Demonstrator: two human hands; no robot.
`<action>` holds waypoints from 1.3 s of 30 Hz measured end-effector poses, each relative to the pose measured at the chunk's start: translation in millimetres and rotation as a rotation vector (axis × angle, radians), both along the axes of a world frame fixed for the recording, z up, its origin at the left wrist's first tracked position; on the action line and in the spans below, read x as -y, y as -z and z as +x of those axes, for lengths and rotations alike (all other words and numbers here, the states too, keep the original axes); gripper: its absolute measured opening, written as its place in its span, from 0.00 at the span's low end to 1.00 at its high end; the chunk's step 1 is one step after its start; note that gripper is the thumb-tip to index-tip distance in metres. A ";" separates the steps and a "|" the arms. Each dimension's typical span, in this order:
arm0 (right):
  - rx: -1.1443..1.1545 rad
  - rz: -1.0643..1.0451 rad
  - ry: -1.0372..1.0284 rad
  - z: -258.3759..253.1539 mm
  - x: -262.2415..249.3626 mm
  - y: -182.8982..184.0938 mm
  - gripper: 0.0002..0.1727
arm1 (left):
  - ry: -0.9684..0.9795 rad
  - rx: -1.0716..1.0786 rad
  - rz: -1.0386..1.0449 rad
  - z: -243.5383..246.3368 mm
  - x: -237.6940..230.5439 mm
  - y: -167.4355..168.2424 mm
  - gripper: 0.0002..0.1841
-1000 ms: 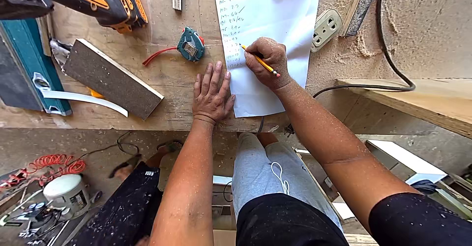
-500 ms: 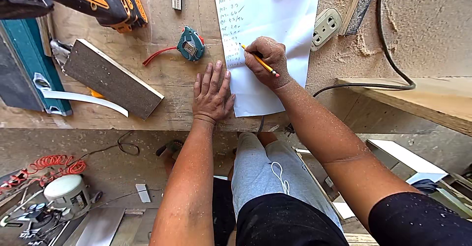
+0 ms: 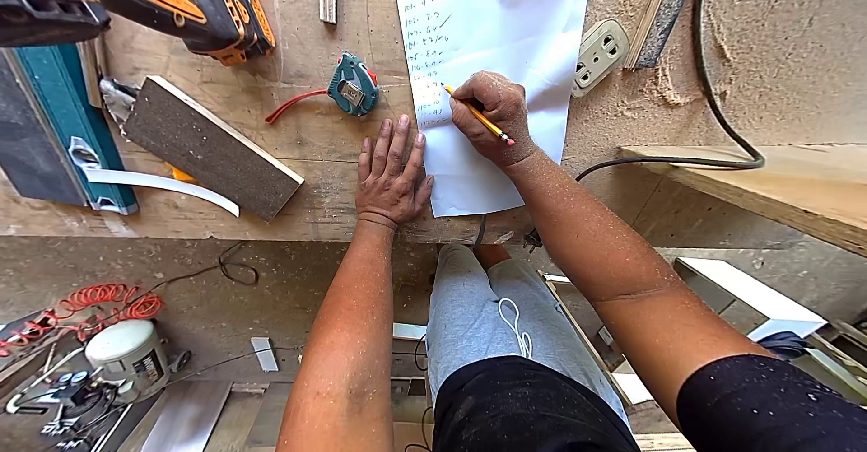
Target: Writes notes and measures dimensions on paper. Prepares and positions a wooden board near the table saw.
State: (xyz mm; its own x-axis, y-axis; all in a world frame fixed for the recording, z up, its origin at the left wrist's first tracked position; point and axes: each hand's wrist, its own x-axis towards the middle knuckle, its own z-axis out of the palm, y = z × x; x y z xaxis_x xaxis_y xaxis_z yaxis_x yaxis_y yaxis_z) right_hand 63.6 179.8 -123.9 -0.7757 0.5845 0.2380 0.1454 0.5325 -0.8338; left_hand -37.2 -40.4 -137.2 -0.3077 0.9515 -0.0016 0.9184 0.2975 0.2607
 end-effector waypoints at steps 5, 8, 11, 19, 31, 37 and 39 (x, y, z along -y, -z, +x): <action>-0.013 -0.006 -0.003 -0.1 -0.5 1.4 0.07 | 0.002 -0.001 -0.003 -0.3 0.2 0.3 0.37; -0.003 -0.015 -0.005 -0.1 -0.4 0.2 0.07 | -0.003 0.006 -0.005 -0.1 0.3 -0.6 0.37; 0.001 -0.019 -0.002 0.0 0.1 0.3 0.06 | 0.000 0.000 -0.003 -0.2 0.7 0.1 0.37; -0.004 -0.003 -0.001 0.0 0.1 1.3 0.07 | 0.001 -0.005 0.004 -0.1 0.8 0.8 0.37; -0.012 0.005 0.003 -0.7 0.7 1.1 0.07 | 0.008 0.005 0.002 -0.8 1.5 1.1 0.37; -0.008 0.011 -0.002 -0.4 0.1 1.0 0.07 | 0.003 0.007 -0.009 -0.3 0.6 -0.8 0.37; -0.014 0.014 -0.003 -0.1 0.0 2.0 0.07 | 0.002 0.005 -0.005 -0.2 0.3 -0.7 0.37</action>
